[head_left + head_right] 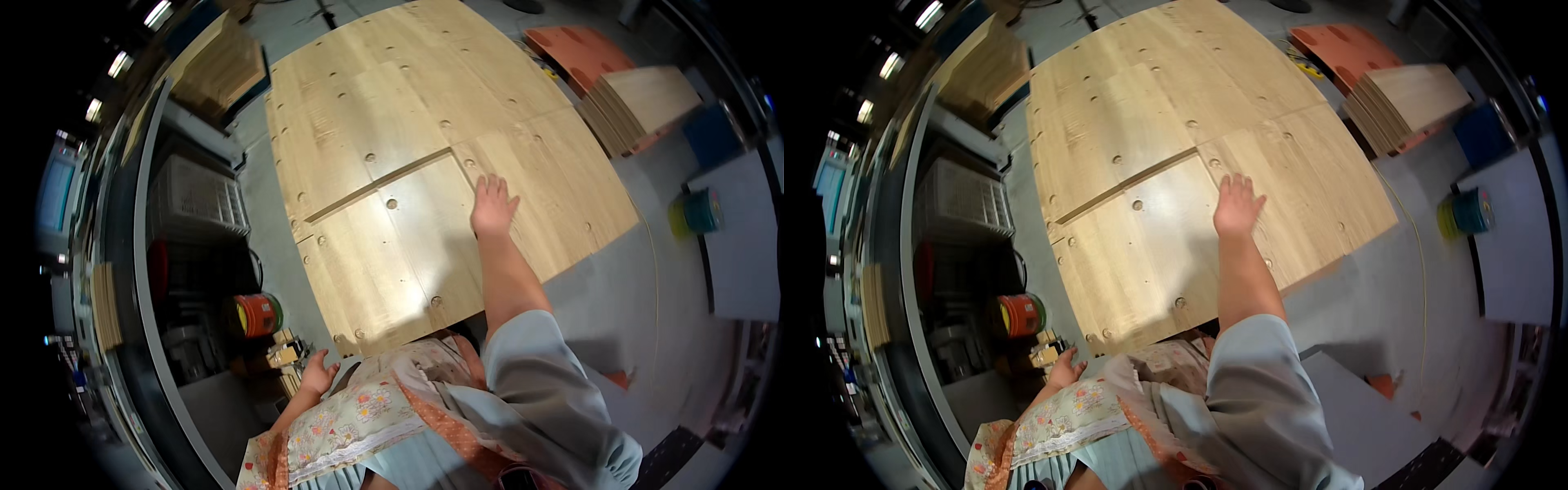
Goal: The person picks up and arranges wood panels on a workstation, then uses a computer interface and mouse to operate a piece of industrial machinery in a wood manufacturing facility.
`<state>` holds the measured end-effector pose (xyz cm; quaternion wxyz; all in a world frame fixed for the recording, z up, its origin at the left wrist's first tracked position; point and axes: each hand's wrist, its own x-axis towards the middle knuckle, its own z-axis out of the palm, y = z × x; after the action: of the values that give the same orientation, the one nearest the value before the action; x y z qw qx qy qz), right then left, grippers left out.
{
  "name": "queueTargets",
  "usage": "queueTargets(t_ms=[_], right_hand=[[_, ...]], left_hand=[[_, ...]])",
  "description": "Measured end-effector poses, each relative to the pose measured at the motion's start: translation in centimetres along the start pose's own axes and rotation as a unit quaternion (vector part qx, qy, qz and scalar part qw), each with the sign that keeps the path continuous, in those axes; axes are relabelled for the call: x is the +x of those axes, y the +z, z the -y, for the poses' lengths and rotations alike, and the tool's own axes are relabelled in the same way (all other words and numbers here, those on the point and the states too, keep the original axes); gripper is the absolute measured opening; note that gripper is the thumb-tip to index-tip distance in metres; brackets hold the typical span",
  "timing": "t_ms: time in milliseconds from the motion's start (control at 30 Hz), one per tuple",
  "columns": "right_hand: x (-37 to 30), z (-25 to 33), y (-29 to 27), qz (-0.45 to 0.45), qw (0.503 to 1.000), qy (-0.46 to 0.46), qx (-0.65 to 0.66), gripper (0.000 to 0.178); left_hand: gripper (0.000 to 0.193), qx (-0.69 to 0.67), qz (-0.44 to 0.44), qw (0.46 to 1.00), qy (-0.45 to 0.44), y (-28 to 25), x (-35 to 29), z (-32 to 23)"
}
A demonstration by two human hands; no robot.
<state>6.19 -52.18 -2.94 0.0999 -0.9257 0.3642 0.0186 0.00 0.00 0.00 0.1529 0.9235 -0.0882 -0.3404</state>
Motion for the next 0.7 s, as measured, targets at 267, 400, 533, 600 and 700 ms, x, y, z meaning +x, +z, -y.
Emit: queueTargets(t_ms=[267, 400, 533, 600, 700], right_hand=[[-6.4, -3.6, -2.1, -0.007, 0.998, -0.043, 0.043, 0.050], [-7.0, -5.7, 0.6, -0.020, 0.999, -0.033, 0.022, 0.058], [-7.7, -4.4, 0.0, -0.010, 0.998, -0.045, 0.032, 0.060], [-7.9, -4.6, -1.9, 0.035, 0.992, -0.040, 0.111, 0.061], [-8.3, -5.7, -3.0, -0.031, 0.959, 0.013, 0.280, 0.070]], left_hand=[[0.060, -0.062, 0.016, 0.998, 0.023, 4.2, 1.5, 7.8], [0.060, 0.051, 0.044, 0.998, 0.014, -0.9, 1.0, -1.2], [0.057, 0.089, 0.022, 0.994, 0.066, -2.3, 3.1, -1.3], [0.056, 0.079, 0.019, 0.991, 0.103, -2.8, 4.0, -3.1], [0.054, 0.028, 0.008, 0.987, 0.157, -3.5, 5.4, -7.1]])
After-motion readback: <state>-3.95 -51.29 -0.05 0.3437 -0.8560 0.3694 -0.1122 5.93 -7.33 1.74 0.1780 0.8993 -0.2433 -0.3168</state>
